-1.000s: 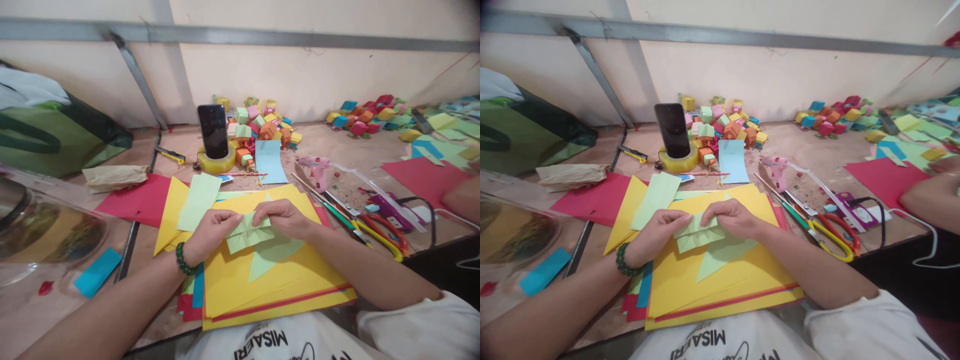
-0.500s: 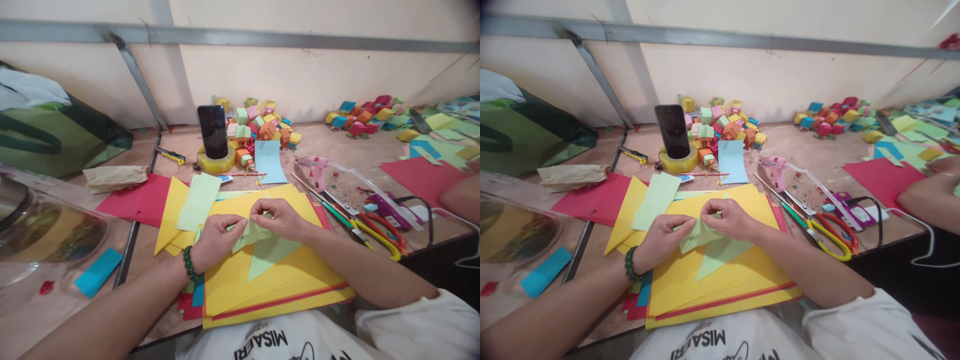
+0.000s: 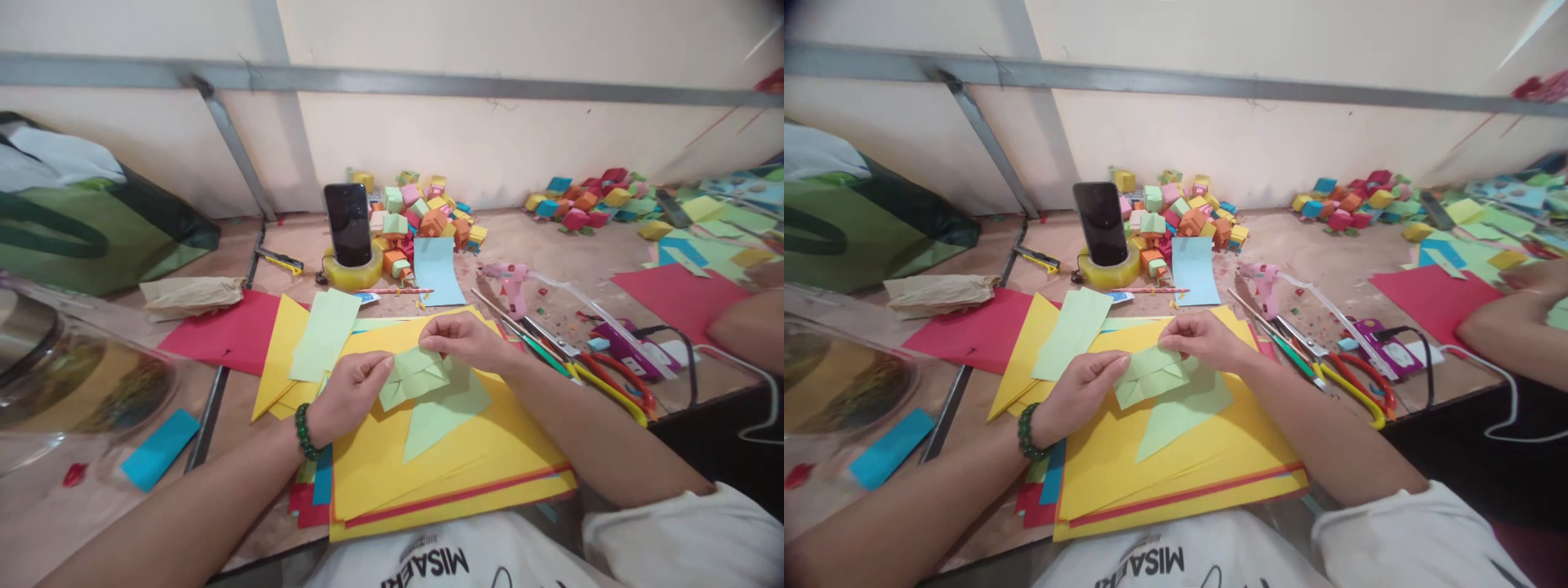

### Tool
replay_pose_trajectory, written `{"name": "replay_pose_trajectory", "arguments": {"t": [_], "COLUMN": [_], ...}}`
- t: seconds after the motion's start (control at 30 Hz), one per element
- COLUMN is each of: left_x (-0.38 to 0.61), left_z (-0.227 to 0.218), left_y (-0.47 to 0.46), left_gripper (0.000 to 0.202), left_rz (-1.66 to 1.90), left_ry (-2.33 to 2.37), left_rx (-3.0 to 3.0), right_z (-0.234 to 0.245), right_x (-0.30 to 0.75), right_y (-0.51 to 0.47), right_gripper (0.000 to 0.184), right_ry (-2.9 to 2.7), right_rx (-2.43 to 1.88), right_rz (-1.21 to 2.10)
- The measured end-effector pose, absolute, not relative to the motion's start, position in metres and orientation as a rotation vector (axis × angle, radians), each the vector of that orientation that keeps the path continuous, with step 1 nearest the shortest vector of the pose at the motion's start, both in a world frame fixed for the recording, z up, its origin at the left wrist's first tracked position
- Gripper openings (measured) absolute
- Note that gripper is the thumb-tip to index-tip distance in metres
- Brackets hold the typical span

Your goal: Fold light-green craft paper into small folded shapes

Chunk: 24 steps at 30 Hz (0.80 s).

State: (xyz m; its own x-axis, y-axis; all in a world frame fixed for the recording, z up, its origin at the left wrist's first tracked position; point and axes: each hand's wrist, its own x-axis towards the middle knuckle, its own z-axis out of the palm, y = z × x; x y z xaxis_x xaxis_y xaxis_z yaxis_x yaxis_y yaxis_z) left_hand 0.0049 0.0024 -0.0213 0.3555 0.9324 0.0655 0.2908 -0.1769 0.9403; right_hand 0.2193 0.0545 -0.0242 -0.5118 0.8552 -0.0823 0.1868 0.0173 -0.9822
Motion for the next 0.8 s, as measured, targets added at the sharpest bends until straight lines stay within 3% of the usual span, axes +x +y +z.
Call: {"name": "replay_pose_trajectory", "arguments": {"t": [0.17, 0.5, 0.63, 0.8], "left_x": [0.003, 0.001, 0.004, 0.007], "left_z": [-0.027, -0.027, -0.025, -0.027], "left_y": [0.005, 0.007, 0.007, 0.009], "left_gripper": [0.039, 0.088, 0.108, 0.091], "left_rz": [0.865, 0.959, 0.917, 0.942], "left_ry": [0.978, 1.008, 0.972, 1.046], "left_rx": [1.472, 1.106, 1.023, 0.869], "right_z": [-0.024, -0.026, -0.032, -0.03], "right_x": [0.219, 0.207, 0.203, 0.202], "right_y": [0.056, 0.045, 0.044, 0.042], "right_gripper": [0.036, 0.068, 0.065, 0.074], "right_ry": [-1.598, -1.453, -1.388, -1.437], "right_rx": [-1.083, -1.039, -1.04, -0.975], "right_rz": [1.461, 1.652, 1.601, 1.594]}}
